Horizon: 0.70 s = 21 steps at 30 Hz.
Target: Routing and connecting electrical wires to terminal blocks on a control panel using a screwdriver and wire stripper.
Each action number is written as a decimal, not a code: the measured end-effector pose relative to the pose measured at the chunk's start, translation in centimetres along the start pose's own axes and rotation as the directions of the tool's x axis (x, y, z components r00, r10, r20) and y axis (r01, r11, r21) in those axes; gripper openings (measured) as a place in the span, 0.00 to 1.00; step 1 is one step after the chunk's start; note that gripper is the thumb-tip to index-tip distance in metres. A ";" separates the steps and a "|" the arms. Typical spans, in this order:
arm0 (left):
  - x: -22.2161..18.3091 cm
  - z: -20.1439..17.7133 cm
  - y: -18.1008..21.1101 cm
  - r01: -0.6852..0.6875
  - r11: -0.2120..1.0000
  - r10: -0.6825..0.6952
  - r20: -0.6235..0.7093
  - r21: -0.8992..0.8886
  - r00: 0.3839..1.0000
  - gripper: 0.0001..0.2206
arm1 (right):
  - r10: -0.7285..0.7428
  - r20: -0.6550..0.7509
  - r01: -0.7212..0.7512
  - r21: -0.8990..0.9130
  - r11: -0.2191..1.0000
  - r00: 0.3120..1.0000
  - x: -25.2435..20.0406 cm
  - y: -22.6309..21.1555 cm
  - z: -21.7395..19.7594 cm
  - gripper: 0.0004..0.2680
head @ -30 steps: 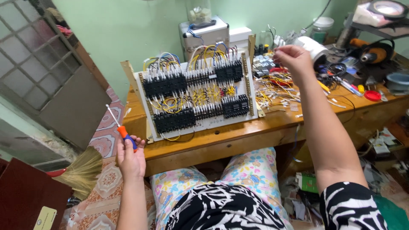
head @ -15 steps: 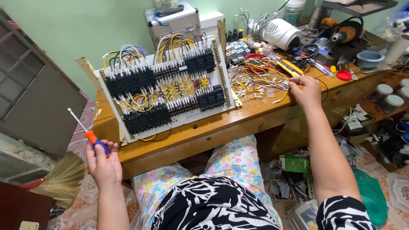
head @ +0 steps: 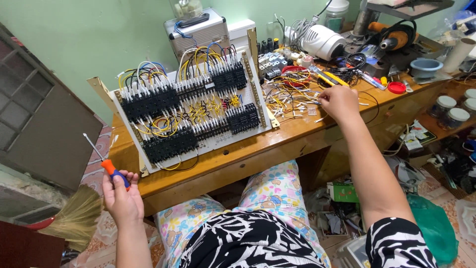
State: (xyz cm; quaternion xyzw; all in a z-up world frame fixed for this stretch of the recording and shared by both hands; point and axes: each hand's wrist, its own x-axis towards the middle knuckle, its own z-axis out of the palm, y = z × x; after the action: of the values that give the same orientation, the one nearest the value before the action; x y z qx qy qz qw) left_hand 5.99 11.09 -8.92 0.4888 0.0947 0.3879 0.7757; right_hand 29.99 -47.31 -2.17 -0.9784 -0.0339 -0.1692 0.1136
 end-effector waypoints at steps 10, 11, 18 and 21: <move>0.7 -1.0 -2.1 -0.089 0.995 0.090 0.009 -0.053 0.996 0.14 | -0.121 0.015 0.118 -0.392 0.912 0.992 6.3 1.2 4.9 0.08; 0.9 -1.2 -2.4 -0.093 0.993 0.095 0.023 -0.078 0.995 0.16 | -0.122 -0.009 0.109 -0.389 0.915 0.992 6.4 1.3 5.2 0.07; 1.0 -0.9 -2.6 -0.089 0.996 0.090 0.042 -0.020 0.995 0.22 | 0.034 0.160 -0.005 -0.177 0.984 0.987 5.2 -0.9 0.1 0.10; -0.5 0.6 -0.4 -0.066 0.995 0.063 0.034 0.072 0.997 0.22 | 0.036 0.138 -0.004 -0.223 0.975 0.990 6.0 0.5 1.8 0.11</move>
State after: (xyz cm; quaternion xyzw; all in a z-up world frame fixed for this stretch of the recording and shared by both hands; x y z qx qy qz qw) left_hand 6.17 10.27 -9.05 0.5256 0.0806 0.4012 0.7459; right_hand 36.27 -47.17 -1.93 -0.9948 -0.0129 -0.1013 0.0027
